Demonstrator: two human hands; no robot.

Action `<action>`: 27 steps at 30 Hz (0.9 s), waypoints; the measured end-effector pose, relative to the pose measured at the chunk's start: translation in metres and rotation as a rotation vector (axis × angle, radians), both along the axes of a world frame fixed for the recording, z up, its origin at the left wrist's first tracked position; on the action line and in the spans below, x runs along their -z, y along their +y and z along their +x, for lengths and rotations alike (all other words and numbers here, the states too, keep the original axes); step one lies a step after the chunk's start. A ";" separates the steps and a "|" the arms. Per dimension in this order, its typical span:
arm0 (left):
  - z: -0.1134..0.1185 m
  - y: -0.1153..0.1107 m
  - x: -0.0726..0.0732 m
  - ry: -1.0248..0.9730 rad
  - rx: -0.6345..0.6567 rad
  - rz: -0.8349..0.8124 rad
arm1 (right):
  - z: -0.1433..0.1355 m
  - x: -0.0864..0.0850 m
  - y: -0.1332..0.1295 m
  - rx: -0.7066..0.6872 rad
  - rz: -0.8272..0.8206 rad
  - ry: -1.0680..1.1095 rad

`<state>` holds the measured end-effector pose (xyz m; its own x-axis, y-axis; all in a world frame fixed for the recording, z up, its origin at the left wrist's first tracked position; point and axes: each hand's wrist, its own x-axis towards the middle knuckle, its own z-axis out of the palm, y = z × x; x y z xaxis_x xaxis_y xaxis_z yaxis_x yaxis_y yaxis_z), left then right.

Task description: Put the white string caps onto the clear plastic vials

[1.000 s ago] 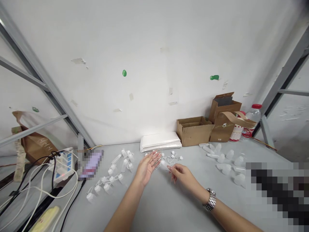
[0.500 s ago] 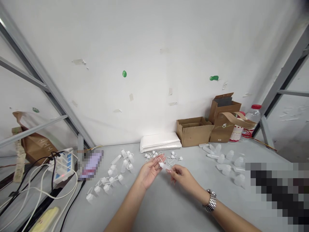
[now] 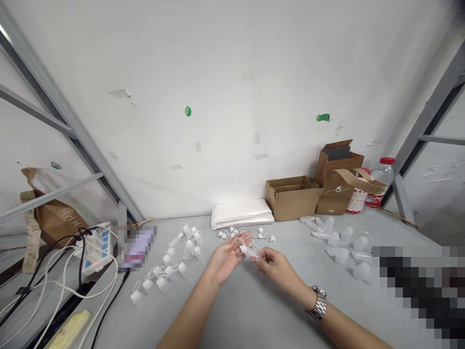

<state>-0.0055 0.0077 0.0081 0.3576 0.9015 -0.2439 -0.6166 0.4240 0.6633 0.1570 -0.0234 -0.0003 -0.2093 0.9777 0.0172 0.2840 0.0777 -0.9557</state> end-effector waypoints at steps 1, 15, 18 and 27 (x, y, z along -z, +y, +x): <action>0.000 0.000 0.000 -0.010 -0.006 -0.017 | 0.000 0.000 0.000 -0.001 0.002 -0.002; 0.000 0.002 0.004 -0.070 -0.028 -0.071 | -0.001 -0.006 -0.002 0.034 -0.002 -0.033; -0.001 0.002 0.005 -0.063 -0.016 -0.049 | -0.001 -0.006 -0.002 0.042 -0.009 -0.041; -0.001 0.002 0.006 0.008 0.004 0.025 | -0.002 -0.007 -0.005 0.050 0.003 -0.067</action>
